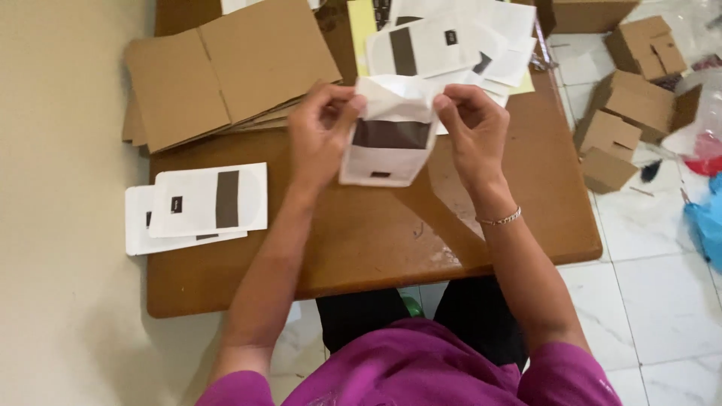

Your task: Organizing and stacking white pouches on a wooden table.

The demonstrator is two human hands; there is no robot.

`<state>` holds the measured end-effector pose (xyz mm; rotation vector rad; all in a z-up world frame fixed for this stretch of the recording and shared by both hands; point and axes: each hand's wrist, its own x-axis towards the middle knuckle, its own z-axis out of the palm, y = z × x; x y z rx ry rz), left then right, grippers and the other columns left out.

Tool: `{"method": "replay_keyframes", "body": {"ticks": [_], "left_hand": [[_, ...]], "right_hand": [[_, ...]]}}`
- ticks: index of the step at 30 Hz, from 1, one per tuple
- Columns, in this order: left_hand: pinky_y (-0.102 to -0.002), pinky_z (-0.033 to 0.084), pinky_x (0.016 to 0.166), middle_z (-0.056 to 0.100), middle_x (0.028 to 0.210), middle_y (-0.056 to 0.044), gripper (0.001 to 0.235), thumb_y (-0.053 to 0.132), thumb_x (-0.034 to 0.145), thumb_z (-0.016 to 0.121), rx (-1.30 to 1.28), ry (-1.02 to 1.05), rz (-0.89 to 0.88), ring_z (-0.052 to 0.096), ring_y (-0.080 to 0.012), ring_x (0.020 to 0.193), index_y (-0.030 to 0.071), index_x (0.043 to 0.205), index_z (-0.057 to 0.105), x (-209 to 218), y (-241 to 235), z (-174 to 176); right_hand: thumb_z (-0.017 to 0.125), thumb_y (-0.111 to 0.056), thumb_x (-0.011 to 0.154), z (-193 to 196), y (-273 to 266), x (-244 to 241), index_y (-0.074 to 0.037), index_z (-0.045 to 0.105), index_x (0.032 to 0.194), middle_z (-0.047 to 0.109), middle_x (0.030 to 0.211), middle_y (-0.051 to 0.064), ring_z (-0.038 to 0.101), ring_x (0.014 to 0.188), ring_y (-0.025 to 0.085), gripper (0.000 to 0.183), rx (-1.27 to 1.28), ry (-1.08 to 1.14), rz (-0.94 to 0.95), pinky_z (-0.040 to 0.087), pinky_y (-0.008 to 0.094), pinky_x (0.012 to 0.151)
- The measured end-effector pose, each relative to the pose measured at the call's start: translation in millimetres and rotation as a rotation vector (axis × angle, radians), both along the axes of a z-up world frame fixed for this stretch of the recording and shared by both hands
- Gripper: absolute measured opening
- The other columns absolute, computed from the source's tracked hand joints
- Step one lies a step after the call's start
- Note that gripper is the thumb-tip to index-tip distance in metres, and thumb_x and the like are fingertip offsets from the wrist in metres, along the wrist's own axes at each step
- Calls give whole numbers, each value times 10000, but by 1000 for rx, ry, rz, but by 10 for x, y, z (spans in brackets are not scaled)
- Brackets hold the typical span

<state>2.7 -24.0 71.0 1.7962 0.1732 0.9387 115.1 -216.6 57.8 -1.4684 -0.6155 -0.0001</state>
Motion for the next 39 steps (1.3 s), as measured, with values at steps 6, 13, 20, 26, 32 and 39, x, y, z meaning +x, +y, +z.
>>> {"method": "replay_keyframes", "body": {"ticks": [6, 13, 20, 26, 32, 39], "left_hand": [[-219, 546, 728, 597, 809, -28, 84, 129, 962, 775, -115, -26, -51, 594, -67, 787, 53, 984, 747, -41, 58, 15], [-220, 558, 743, 592, 832, -26, 123, 153, 968, 777, -102, -42, -45, 611, -74, 802, 47, 1012, 735, -4, 47, 186], [-229, 545, 766, 670, 889, -6, 206, 275, 919, 752, -268, 40, 43, 605, -121, 822, 91, 1005, 712, 152, 270, 247], [-231, 496, 809, 641, 936, 4, 306, 321, 892, 790, -547, -157, -19, 573, -122, 891, 73, 1036, 685, 374, 477, -215], [-398, 657, 916, 712, 1131, -61, 311, 344, 1036, 628, -860, -111, -174, 743, -195, 1020, 107, 1223, 554, 384, 780, -1261], [-253, 615, 821, 702, 952, 1, 332, 256, 899, 856, -530, 141, -176, 683, -100, 890, 123, 1116, 642, 54, 840, -870]], "right_hand": [[790, -141, 1007, -18, 40, 53, -31, 727, 1086, 600, 830, 0, 605, 791, 61, 149, 32, 16, 33, 576, 251, 794], [794, -130, 1005, -39, 91, 120, -26, 713, 1096, 592, 842, -2, 606, 822, 60, 160, 72, 6, 44, 585, 271, 845], [638, -251, 1027, 147, 201, 58, -39, 631, 1112, 658, 945, 47, 642, 887, 139, 229, 109, 138, 146, 600, 267, 846], [637, -274, 1026, 2, 380, 94, -104, 556, 1278, 669, 1132, 65, 675, 967, 158, 314, -140, 56, 150, 588, 274, 863], [734, -286, 1027, -670, 415, 351, -82, 682, 1214, 697, 1114, 132, 686, 973, 281, 281, -290, 73, 209, 568, 396, 811], [747, -137, 985, -427, 211, 336, -74, 754, 1123, 724, 895, 77, 624, 840, 150, 152, -461, 48, 338, 518, 308, 806]]}}
